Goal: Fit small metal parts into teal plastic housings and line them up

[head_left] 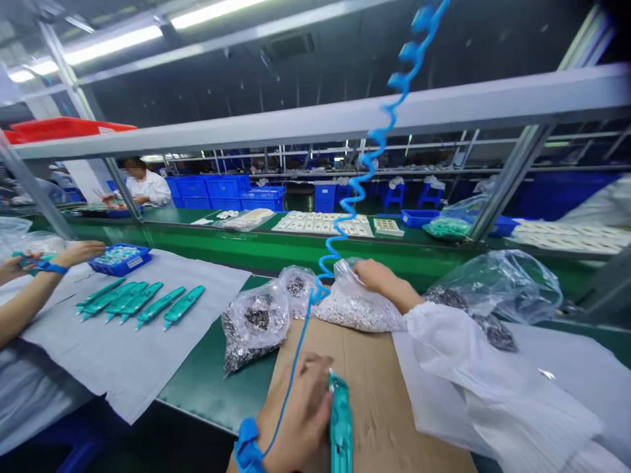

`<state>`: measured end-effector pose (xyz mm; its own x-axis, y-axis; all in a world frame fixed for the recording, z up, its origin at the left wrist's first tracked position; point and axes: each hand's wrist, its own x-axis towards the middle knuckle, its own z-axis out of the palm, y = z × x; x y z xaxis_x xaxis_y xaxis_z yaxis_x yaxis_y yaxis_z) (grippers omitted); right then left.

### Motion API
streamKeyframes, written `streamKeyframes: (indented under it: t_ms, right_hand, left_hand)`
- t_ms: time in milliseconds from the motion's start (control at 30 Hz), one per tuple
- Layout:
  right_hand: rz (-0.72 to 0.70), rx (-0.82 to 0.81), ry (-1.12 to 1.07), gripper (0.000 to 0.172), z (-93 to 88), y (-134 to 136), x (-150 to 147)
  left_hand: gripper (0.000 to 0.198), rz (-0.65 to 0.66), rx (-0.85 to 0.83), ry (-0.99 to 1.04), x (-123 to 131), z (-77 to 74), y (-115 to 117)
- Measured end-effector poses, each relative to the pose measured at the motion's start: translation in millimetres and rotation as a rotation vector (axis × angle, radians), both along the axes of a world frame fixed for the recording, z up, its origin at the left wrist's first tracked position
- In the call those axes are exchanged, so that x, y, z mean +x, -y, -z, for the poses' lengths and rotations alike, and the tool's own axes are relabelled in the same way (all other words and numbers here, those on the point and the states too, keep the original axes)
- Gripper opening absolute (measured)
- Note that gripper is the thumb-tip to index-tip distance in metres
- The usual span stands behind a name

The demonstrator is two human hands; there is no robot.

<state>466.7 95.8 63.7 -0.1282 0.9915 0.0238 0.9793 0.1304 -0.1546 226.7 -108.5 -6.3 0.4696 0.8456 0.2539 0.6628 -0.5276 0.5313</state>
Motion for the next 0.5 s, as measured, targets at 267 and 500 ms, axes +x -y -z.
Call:
streamKeyframes:
  t_ms: [267, 500]
  right_hand:
    - [0.058, -0.054, 0.094, 0.028, -3.6, 8, 9]
    - [-0.004, 0.218, 0.016, 0.031, -47.4, 54, 22]
  left_hand:
    - [0.050, -0.225, -0.384, -0.068, 29, 8.1, -4]
    - [0.052, -0.158, -0.522, 0.079, 22, 2.8, -21]
